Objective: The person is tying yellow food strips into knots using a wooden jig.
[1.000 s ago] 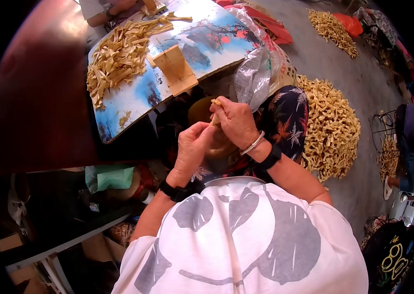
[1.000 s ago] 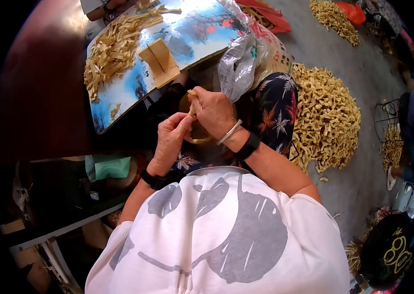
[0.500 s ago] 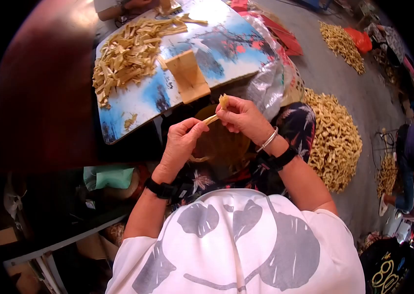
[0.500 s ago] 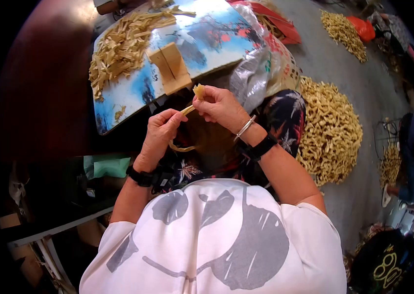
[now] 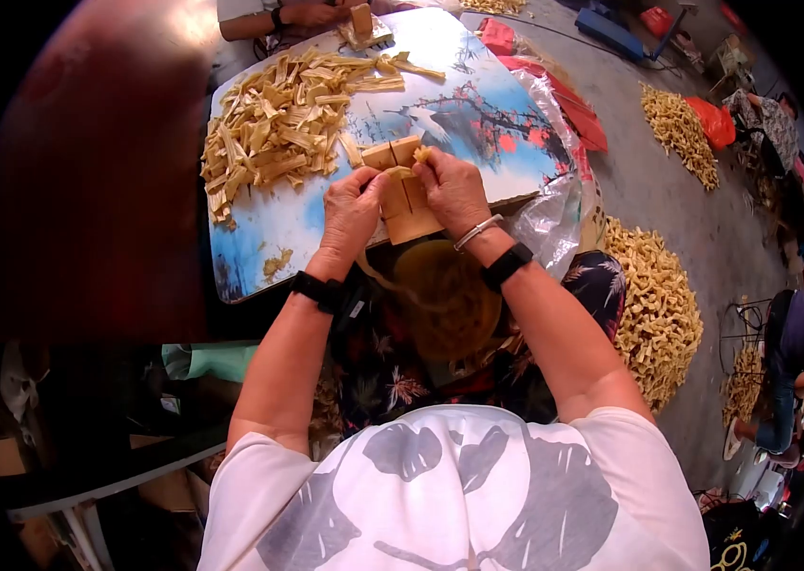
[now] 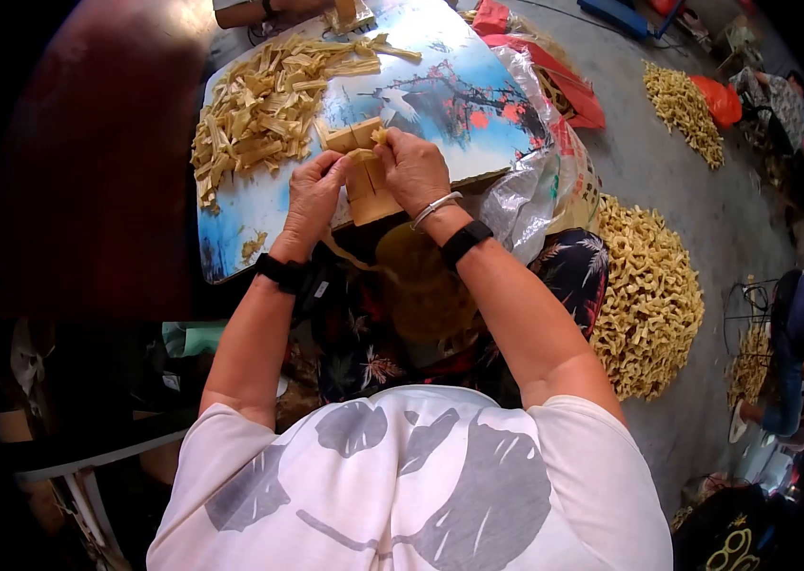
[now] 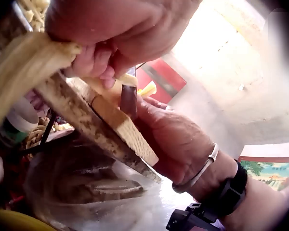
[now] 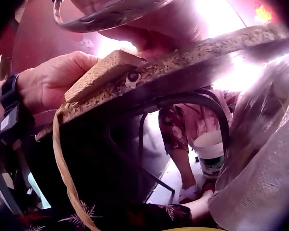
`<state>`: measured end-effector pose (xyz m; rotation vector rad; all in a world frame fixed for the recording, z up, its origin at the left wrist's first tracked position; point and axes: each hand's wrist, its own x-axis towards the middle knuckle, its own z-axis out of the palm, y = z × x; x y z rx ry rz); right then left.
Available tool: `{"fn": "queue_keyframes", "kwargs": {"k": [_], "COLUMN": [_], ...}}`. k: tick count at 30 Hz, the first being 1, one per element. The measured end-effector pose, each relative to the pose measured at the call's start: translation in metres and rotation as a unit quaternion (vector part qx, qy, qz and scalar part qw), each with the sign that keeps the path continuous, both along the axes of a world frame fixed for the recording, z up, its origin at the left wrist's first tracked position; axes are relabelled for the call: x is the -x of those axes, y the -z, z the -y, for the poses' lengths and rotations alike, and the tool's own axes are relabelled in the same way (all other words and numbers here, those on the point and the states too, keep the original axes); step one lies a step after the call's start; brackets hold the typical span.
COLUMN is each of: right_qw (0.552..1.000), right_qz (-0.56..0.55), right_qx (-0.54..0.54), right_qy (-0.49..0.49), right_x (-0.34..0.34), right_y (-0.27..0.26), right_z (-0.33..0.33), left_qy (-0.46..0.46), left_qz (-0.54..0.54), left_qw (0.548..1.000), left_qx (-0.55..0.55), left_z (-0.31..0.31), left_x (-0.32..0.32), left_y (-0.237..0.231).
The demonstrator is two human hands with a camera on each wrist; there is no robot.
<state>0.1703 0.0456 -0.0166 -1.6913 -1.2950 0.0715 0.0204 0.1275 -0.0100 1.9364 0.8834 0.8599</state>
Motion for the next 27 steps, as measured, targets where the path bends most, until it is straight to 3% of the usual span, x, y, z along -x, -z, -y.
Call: {"fn": "queue_keyframes", "kwargs": {"k": [5,7,9,11,13,15,18,20,22,23,25,27], "right_qw": [0.996,0.997,0.998,0.994,0.985,0.986,0.977,0.99,0.992,0.989,0.987,0.987], "right_qz": [0.075,0.041,-0.015,-0.07,-0.121,-0.103,-0.151,-0.119,-0.116,-0.138,-0.152,-0.139], "right_qx": [0.044,0.058,0.056,0.079,0.078,0.099,0.127,0.015,0.005,0.004,-0.011,-0.017], "right_qy": [0.018,0.01,-0.006,-0.04,-0.099,-0.084,-0.078,-0.076,-0.056,-0.049,-0.044,-0.08], "right_x": [-0.005,-0.011,-0.016,-0.017,-0.014,0.003,0.035,0.053,0.058,0.06,0.062,0.069], "right_y": [0.008,0.004,-0.001,-0.007,-0.01,-0.019,-0.034,-0.017,-0.009,-0.005,0.001,-0.002], "right_z": [0.008,0.017,0.028,0.048,0.074,0.102,0.132,0.136,0.145,0.149,0.157,0.169], "left_qy": [-0.074,-0.073,0.011,0.082,0.086,0.093,0.079,0.103,0.085,0.042,-0.045,0.013], "left_qz": [0.003,-0.008,0.108,0.22,0.244,0.259,0.213,0.192,0.189,0.159,0.097,0.11], "left_qw": [0.997,0.997,0.97,0.903,0.896,0.89,0.923,0.942,0.952,0.947,0.923,0.811], "left_qx": [-0.003,0.014,0.216,0.36,0.361,0.365,0.311,0.254,0.225,0.276,0.37,0.575], "left_z": [0.003,-0.004,-0.005,0.009,0.038,0.071,0.119,0.149,0.169,0.173,0.174,0.17], "left_x": [-0.002,0.005,0.023,0.036,0.041,0.044,0.036,0.032,0.032,0.038,0.053,0.067], "left_y": [0.006,0.011,0.005,-0.002,-0.015,-0.023,-0.02,-0.017,-0.006,0.002,0.02,0.019]}}
